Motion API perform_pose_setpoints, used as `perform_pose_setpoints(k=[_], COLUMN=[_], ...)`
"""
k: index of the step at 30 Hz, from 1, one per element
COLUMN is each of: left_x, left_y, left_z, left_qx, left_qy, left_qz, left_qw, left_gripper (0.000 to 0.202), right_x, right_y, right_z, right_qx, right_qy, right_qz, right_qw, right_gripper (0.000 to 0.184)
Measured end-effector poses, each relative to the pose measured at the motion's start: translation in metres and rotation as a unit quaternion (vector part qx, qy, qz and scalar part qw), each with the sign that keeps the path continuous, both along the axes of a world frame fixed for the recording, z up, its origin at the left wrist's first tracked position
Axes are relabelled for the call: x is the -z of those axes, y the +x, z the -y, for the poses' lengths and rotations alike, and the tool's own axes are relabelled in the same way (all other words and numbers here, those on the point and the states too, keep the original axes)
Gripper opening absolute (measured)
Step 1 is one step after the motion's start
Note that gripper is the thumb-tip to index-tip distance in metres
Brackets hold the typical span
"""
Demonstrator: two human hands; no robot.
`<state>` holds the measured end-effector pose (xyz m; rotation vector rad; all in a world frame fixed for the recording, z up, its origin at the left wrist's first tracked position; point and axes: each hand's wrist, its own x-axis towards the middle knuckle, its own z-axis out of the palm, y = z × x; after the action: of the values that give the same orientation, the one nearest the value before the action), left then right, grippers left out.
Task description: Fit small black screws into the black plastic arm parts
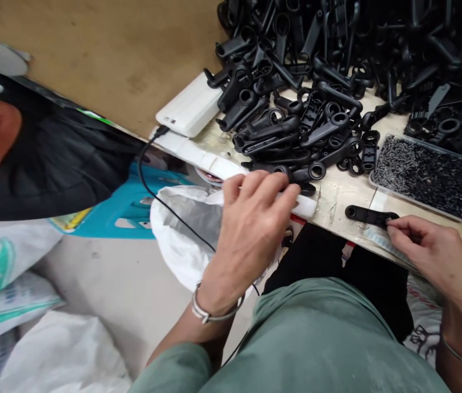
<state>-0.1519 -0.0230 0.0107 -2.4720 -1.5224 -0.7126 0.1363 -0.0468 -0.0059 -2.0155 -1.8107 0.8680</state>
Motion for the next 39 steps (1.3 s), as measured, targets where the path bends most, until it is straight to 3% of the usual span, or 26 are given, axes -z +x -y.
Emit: perform_pose_setpoints(k=[3,6,10,13,18,24,33,39], left_x=[0.006,0.015,0.021,0.023,0.028,0.031,0.034,0.033], left_y=[-0.017,-0.019,-0.005,0.012,0.033,0.037,0.04,0.043], left_z=[-0.003,-0.006,-0.006,-0.007,-0.013,-0.016,-0.02,-0.024], left_qx=[-0.03,0.008,0.075,0.116,0.134,0.129,0.083,0.105], left_qy=[0.002,0.054,0.132,0.15,0.162,0.157,0.133,0.045], left_qz=[-0.019,-0.02,0.002,0.049,0.092,0.09,0.054,0.013], left_qw=[0.999,0.998,0.988,0.981,0.973,0.975,0.986,0.993], left_gripper=[0.019,0.023,0.014,0.014,0.013,0.013,0.017,0.027], right_x=[0.001,-0.001,-0.01,-0.016,-0.019,-0.021,-0.02,-0.02], right_y=[0.0,0.001,0.0,-0.002,-0.003,-0.001,-0.003,0.003], right_z=[0.0,0.002,0.005,0.006,0.008,0.01,0.007,0.009], right_qx=[-0.003,-0.004,-0.011,-0.021,-0.044,-0.045,-0.043,-0.038], right_qy=[-0.001,-0.002,0.003,0.01,0.03,0.073,0.046,0.021], right_qz=[0.003,0.016,0.05,0.07,0.074,0.077,0.069,0.05], right_qw=[1.0,1.0,0.999,0.997,0.996,0.993,0.996,0.998], right_gripper=[0.029,0.029,0.026,0.024,0.022,0.02,0.021,0.022])
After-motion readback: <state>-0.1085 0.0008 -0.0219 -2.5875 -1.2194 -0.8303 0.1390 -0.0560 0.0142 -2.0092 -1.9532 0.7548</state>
